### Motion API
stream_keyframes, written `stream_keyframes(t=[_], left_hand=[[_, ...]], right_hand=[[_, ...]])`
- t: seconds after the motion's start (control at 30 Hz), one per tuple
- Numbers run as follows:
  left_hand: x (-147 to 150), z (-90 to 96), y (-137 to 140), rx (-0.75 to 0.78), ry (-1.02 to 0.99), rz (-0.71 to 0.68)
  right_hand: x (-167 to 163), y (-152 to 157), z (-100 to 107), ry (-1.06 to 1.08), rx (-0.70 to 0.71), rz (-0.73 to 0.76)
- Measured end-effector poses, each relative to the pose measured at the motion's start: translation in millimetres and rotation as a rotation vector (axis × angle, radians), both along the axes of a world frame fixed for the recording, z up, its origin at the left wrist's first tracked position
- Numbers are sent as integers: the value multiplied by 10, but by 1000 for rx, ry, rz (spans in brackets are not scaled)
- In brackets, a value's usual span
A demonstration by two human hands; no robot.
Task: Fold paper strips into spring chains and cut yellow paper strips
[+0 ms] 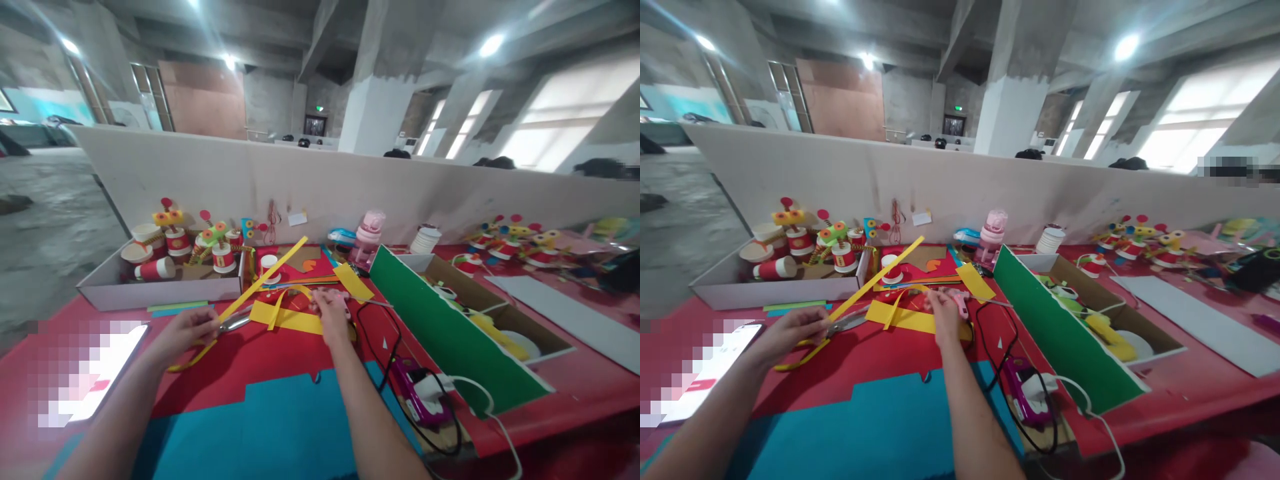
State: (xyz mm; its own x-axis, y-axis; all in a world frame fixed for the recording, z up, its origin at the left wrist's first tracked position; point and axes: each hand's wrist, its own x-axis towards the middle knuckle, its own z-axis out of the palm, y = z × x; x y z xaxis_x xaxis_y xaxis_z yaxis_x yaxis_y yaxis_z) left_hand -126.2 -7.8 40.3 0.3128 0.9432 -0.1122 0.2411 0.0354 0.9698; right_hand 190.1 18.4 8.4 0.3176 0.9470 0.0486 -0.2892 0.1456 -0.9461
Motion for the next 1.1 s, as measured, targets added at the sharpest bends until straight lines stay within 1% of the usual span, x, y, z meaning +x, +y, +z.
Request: stream_keyframes(t=[0.03,0.07,0.1,0.13,0.17,0.23,0.3,0.33,0.4,0.47,0.5,0.53,0.6,0.67,0.73,0.8,0.9,1.0,1.1], left_hand=[[93,-19,-11,18,-35,8],[187,-34,-29,35,-58,7],[274,-44,-50,40,-71,-9],[347,-50,-72,43,-74,-51],[402,-55,-92,45,-69,-91],[453,-59,-119,30,-48,-154],[444,-63,-120,7,-32,-200],[430,-64,-112,6,-45,-197],[408,-65,-91,41,-137,-110],[422,-65,-77,91,-242,19],[446,-67,-78,104,-261,59],[481,-70,-86,101,-246,67],[580,-83,-120,85,-152,18],[694,-99,-165,128,-79,-15],[791,-117,-202,224,-75,20],[844,-137,-216,277,-112,77],[822,-173,-194,236,-201,130],[727,-198,-153,167,-284,150],[637,-195,-126,153,-315,156]], right_hand=[[-151,-58,-25,-23,-31,128],[-308,-121,-47,-57,-45,293],[-459,-185,-62,-80,-60,416],[-591,-243,-69,-96,-69,500],[-696,-291,-68,-103,-71,523],[-808,-345,-53,-119,-70,478],[-805,-346,-32,-142,-70,414],[-777,-334,-24,-144,-73,393],[-710,-305,-11,-79,-81,360],[-676,-290,-1,66,-82,325],[-681,-292,4,140,-83,319],[-701,-302,8,201,-86,323],[-777,-339,14,261,-97,341],[-870,-388,14,253,-102,360],[-940,-427,9,208,-79,376],[-955,-440,0,150,-51,386],[-864,-394,-16,103,-35,347],[-685,-293,-14,91,-31,244],[-485,-194,20,116,-36,155]])
